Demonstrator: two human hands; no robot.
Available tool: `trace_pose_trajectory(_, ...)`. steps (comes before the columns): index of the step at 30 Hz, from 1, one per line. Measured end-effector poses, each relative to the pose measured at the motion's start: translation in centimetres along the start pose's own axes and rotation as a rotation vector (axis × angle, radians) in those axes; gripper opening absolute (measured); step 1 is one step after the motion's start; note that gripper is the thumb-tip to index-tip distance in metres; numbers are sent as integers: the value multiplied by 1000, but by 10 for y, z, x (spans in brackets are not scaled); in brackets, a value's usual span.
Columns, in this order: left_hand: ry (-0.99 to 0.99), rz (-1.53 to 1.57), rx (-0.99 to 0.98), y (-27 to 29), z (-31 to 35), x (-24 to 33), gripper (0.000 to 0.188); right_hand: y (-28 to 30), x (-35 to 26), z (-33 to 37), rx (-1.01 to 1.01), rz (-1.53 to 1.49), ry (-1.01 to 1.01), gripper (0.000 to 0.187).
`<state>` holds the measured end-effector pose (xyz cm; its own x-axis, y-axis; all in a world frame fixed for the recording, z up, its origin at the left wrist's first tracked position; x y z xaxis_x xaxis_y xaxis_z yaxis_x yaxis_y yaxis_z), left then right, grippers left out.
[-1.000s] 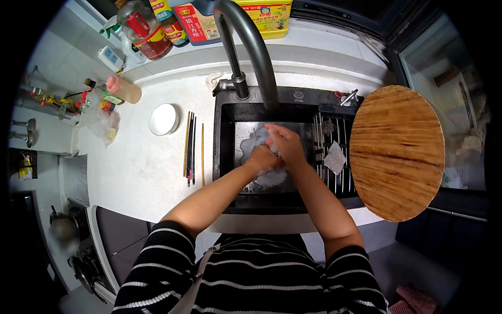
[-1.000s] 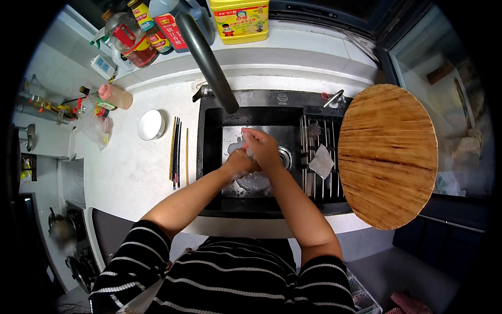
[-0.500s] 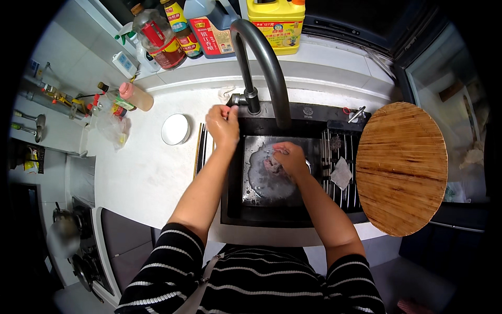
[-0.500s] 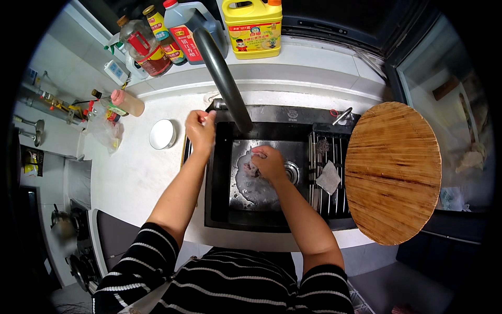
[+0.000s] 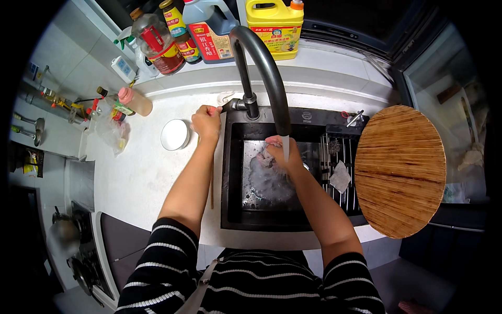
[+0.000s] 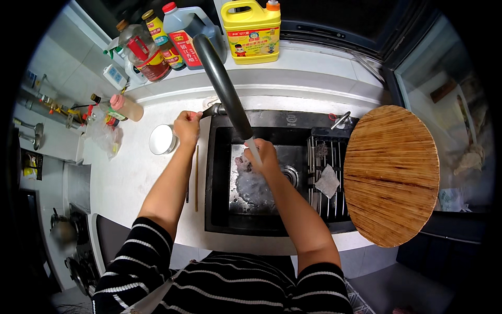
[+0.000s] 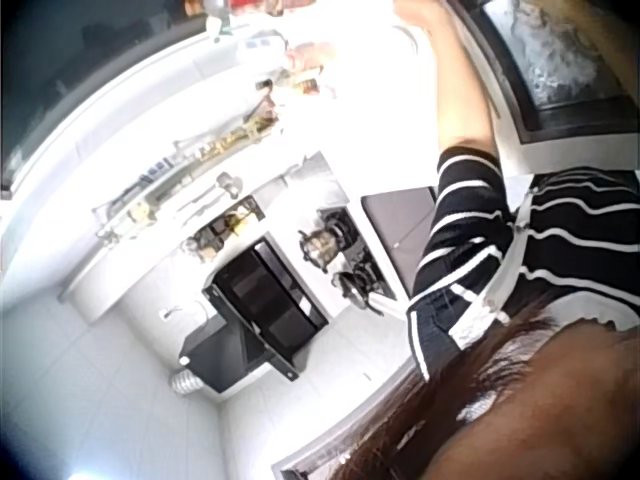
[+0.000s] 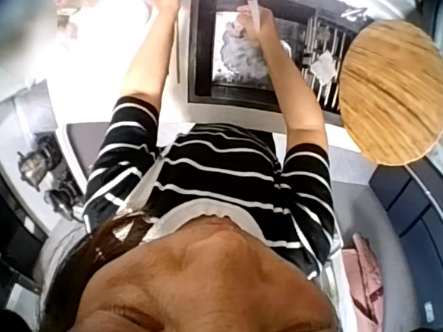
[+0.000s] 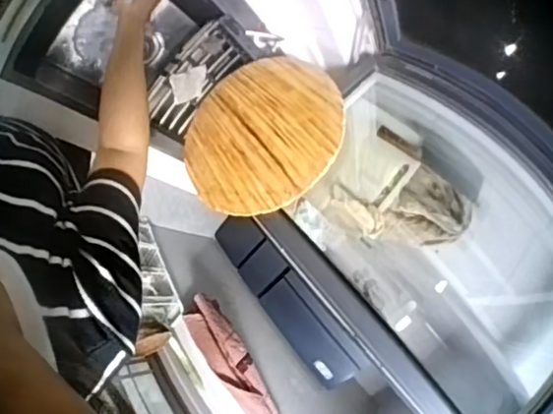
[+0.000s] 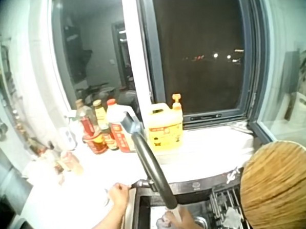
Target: The person washes a cloth and several chopsticks in a sink using soap and water. They apply liquid soap to the cloth, scrub it with their hands under a faucet, and rinse the chopsticks before placing them on a drying rack.
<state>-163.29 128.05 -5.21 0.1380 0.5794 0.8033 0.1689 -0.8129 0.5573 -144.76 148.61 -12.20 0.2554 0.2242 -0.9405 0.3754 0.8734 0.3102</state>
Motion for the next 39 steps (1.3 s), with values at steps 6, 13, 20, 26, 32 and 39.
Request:
trace_pose_trajectory(6, 722, 587, -544, -97, 181, -33, 23, 7, 26, 20, 4, 72, -127, 26)
trace_pose_trajectory(13, 1478, 737, -852, -185, 276, -21, 23, 54, 41, 45, 271, 241, -113, 18)
trace_pose_trajectory(20, 1290, 819, -862, -199, 266, 1, 21, 73, 31, 47, 359, 167, -25, 15)
trace_pose_trajectory(26, 1032, 261, -643, -106, 210, -21, 45, 23, 29, 36, 75, 151, 30, 21)
trace_pose_trajectory(32, 92, 2, 3, -41, 39, -30, 93, -1, 49, 27, -58, 116, -40, 26)
trace_pose_trajectory(39, -149, -482, -660, -76, -30, -15, 39, -17, 50, 23, -123, 185, -55, 24)
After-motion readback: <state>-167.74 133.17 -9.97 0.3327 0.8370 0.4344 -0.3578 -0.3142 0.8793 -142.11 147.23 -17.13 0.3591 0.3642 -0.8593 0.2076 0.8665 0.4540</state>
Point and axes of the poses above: each hand's wrist, its own z-axis away from the middle knuckle, its own y-axis out of the back of the hand, x = y × z, the point moved 9 cm from there along -z, towards the middle knuckle, and after that the axes turned 6 degrees about z, right-handed, at the moved point
